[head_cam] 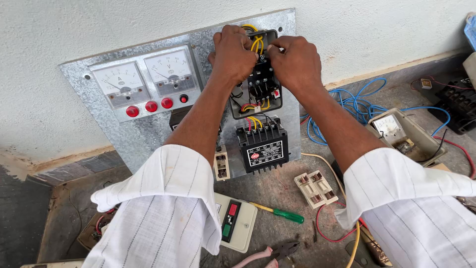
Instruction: The person works on an electrical panel by hand before using a screwdriver to loosen screws on a black component. They remove the component, place it on the floor, and use the screwdriver to work on its terminals.
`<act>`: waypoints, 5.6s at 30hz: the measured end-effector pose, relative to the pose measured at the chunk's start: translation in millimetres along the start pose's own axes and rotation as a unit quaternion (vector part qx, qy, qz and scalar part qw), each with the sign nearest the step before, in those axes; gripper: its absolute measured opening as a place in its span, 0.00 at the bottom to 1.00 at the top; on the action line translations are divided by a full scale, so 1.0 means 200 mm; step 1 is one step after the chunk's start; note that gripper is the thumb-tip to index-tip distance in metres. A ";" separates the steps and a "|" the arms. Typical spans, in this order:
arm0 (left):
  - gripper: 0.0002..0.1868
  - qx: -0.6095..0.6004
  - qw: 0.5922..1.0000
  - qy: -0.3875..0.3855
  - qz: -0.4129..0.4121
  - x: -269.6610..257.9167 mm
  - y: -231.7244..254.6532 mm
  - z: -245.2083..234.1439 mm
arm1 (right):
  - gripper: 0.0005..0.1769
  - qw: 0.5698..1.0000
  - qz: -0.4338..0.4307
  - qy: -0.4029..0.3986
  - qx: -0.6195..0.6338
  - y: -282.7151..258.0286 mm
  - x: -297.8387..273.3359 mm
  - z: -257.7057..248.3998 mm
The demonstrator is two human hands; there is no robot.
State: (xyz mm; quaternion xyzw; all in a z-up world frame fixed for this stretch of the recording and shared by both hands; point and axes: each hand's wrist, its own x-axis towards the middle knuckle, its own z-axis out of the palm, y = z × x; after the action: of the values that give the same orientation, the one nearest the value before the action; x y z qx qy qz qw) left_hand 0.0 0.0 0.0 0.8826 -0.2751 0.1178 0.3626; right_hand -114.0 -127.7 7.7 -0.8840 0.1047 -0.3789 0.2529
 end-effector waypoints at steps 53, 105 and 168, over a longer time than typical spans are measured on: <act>0.18 -0.187 0.978 -0.049 0.080 -0.09 0.01 -0.25 | 0.35 0.989 -0.131 -0.017 -0.063 0.00 0.08 -0.02; 0.29 0.095 0.987 -0.036 0.123 -0.21 0.09 -0.18 | 0.14 0.994 -0.042 -0.086 0.046 -0.01 0.01 0.02; 0.25 -0.039 0.960 0.042 0.274 -0.99 0.32 0.18 | 0.14 0.991 -0.034 0.091 0.087 -0.11 -1.00 -0.47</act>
State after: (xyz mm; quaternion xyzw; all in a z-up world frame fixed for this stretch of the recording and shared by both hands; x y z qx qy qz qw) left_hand -199.1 15.8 -68.9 0.7529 -0.4954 0.2385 0.3617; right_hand -321.3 -67.9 -49.0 -0.8234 0.0634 -0.4741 0.3053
